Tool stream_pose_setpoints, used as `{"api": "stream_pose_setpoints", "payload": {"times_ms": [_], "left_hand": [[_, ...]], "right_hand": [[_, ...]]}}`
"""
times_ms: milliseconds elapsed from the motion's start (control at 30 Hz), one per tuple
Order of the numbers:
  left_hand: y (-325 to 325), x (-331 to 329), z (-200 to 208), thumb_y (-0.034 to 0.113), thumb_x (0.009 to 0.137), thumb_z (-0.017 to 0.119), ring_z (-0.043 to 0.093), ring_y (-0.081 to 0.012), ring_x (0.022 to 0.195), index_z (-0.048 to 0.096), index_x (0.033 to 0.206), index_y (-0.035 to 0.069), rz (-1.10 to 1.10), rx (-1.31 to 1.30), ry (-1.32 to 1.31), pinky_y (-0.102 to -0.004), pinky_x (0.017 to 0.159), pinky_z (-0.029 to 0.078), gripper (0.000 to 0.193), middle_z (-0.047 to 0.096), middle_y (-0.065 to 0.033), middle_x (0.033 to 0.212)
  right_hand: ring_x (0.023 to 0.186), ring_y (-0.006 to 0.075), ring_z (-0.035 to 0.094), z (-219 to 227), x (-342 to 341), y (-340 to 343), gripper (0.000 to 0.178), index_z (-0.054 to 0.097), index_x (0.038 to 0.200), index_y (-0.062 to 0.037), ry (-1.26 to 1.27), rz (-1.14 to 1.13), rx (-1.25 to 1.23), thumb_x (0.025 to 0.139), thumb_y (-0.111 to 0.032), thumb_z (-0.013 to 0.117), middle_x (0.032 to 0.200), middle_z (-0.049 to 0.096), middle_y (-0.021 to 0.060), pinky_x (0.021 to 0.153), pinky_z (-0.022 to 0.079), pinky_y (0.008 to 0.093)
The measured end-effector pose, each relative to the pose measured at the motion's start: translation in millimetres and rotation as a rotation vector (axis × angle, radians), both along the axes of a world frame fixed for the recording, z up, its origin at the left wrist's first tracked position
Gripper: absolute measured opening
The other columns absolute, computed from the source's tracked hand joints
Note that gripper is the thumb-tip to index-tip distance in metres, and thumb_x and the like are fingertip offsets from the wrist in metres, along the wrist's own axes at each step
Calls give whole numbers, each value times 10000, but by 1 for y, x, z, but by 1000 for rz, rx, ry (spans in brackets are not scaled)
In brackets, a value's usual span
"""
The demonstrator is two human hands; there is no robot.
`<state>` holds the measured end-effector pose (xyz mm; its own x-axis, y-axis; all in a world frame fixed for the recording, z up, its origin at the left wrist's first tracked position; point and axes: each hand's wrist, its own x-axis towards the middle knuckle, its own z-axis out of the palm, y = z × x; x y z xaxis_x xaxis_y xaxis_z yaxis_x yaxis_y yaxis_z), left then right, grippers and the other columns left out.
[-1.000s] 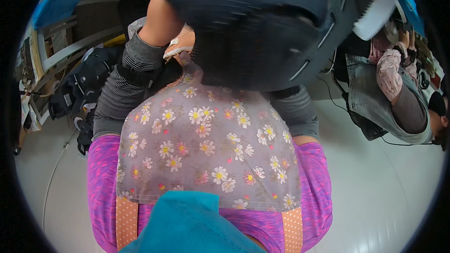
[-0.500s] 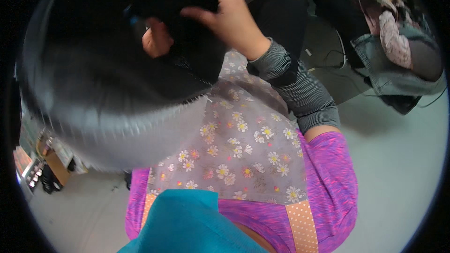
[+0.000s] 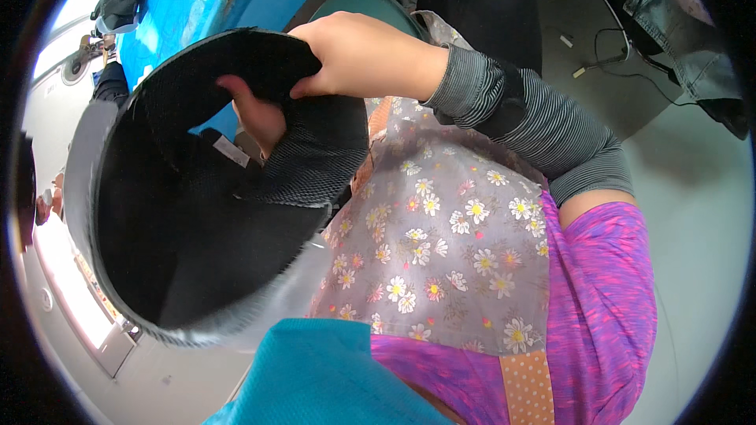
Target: Insert padding or lining into a shoe component during the manufacturing process.
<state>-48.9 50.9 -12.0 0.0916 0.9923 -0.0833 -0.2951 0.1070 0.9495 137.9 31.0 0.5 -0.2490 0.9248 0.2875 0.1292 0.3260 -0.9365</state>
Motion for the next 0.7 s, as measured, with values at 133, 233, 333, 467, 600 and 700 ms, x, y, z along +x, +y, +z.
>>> {"api": "stream_pose_setpoints", "payload": {"times_ms": [133, 233, 333, 467, 600, 700], "left_hand": [[-5, -4, -20, 632, 972, 453, 606, -263, 1113, 519, 1347, 10, 111, 82, 46, -406, 973, 473, 729, 626, -129, 1247], [3, -12, -49, 546, 1001, 470, 625, -271, 1071, 541, 1323, 4, 349, 314, 248, -399, 939, 493, 635, 643, -153, 1207], [11, 10, -54, 480, 1030, 476, 644, -294, 1028, 594, 1248, -21, 649, 599, 373, -399, 903, 523, 560, 664, -180, 1165], [11, -42, -62, 503, 987, 512, 618, -279, 1090, 586, 1253, 43, 397, 397, 340, -401, 930, 491, 536, 645, -131, 1222], [-12, 5, 10, 626, 958, 505, 594, -257, 1121, 558, 1325, 100, 154, -11, -6, -420, 997, 438, 644, 637, -84, 1245], [-11, -21, 14, 616, 965, 505, 597, -255, 1098, 587, 1284, 93, 67, -234, -174, -424, 981, 443, 618, 651, -93, 1209]], "right_hand": [[870, 377, 682, -7, -3, 5, 463, 701, 1051, -32, -122, -31, -44, 730, -343, 822, 937, 709, 192, 768, 540, 417], [845, 381, 679, -10, -3, 13, 526, 704, 1029, -35, -253, -262, -112, 702, -425, 835, 918, 704, 196, 739, 542, 412], [831, 340, 691, -37, -1, 25, 601, 695, 1054, -10, -186, -158, -299, 697, -471, 840, 894, 713, 184, 747, 544, 380], [892, 338, 692, -33, 9, 9, 667, 628, 1141, 56, -133, 19, -82, 700, -387, 861, 964, 703, 215, 797, 551, 381], [930, 385, 679, -2, 22, -5, 566, 599, 1155, 30, -322, 72, 62, 774, -330, 813, 933, 693, 224, 790, 548, 421], [748, 404, 642, -1, 27, -13, 522, 510, 1111, 11, -309, 190, 280, 823, -345, 760, 770, 643, 187, 651, 509, 454]]}}
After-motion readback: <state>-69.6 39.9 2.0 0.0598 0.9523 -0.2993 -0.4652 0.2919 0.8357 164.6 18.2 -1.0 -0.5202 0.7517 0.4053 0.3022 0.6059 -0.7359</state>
